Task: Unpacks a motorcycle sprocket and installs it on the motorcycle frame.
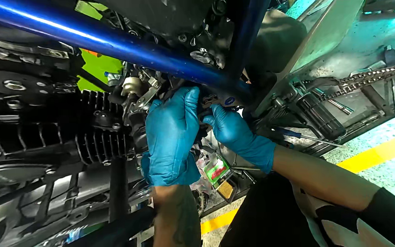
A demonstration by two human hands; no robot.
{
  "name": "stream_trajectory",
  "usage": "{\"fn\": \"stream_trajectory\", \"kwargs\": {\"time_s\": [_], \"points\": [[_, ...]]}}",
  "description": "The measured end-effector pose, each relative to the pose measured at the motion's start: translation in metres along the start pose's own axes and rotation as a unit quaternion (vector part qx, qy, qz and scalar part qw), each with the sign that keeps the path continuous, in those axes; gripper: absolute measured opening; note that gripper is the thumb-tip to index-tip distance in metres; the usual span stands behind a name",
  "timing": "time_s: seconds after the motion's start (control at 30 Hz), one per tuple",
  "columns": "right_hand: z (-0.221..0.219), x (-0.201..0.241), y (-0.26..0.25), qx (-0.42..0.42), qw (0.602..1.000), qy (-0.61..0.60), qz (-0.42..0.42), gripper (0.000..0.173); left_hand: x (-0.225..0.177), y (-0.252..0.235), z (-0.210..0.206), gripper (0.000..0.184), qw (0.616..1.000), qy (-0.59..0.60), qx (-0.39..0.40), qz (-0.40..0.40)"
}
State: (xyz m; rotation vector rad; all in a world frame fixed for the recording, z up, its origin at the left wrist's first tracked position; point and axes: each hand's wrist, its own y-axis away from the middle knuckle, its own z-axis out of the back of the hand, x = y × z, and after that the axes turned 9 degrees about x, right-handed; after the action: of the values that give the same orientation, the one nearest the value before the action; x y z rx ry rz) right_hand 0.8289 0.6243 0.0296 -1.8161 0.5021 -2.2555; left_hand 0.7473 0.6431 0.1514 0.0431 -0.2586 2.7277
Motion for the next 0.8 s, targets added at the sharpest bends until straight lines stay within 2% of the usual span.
{"fn": "stream_trajectory", "kwargs": {"time_s": [0.13, 0.27, 0.3, 0.33, 0.37, 0.4, 0.43, 0.57, 0.8], "points": [[-0.006, -0.003, 0.002, -0.018, 0.998, 0.056, 0.003, 0.031, -0.001, 0.000, 0.001, 0.047, 1.000, -0.014, 0.008, -0.020], [-0.018, -0.018, 0.008, -0.067, 0.982, 0.155, 0.086, 0.039, -0.001, 0.002, 0.004, 0.048, 0.999, -0.039, 0.024, -0.028], [-0.009, -0.012, 0.011, -0.058, 0.979, 0.174, 0.089, 0.040, -0.001, 0.007, 0.004, 0.047, 0.999, -0.038, 0.026, -0.028], [0.013, 0.010, 0.019, -0.001, 0.982, 0.182, 0.048, 0.039, -0.001, 0.014, 0.005, 0.046, 0.998, -0.038, 0.032, -0.028], [0.053, 0.051, 0.025, 0.137, 0.974, 0.170, -0.066, 0.039, -0.001, 0.019, 0.005, 0.045, 0.998, -0.036, 0.038, -0.026], [0.078, 0.078, 0.024, 0.210, 0.956, 0.150, -0.140, 0.038, -0.001, 0.021, 0.006, 0.044, 0.998, -0.029, 0.042, -0.026], [0.090, 0.092, 0.021, 0.241, 0.943, 0.135, -0.183, 0.037, -0.001, 0.021, 0.006, 0.044, 0.998, -0.022, 0.043, -0.029], [0.091, 0.107, 0.020, 0.237, 0.936, 0.132, -0.226, 0.035, -0.001, 0.021, 0.008, 0.043, 0.999, -0.012, 0.028, -0.039], [0.077, 0.071, 0.031, 0.211, 0.959, 0.134, -0.134, 0.037, 0.000, 0.020, 0.001, 0.043, 0.999, -0.001, -0.003, -0.033]]}}
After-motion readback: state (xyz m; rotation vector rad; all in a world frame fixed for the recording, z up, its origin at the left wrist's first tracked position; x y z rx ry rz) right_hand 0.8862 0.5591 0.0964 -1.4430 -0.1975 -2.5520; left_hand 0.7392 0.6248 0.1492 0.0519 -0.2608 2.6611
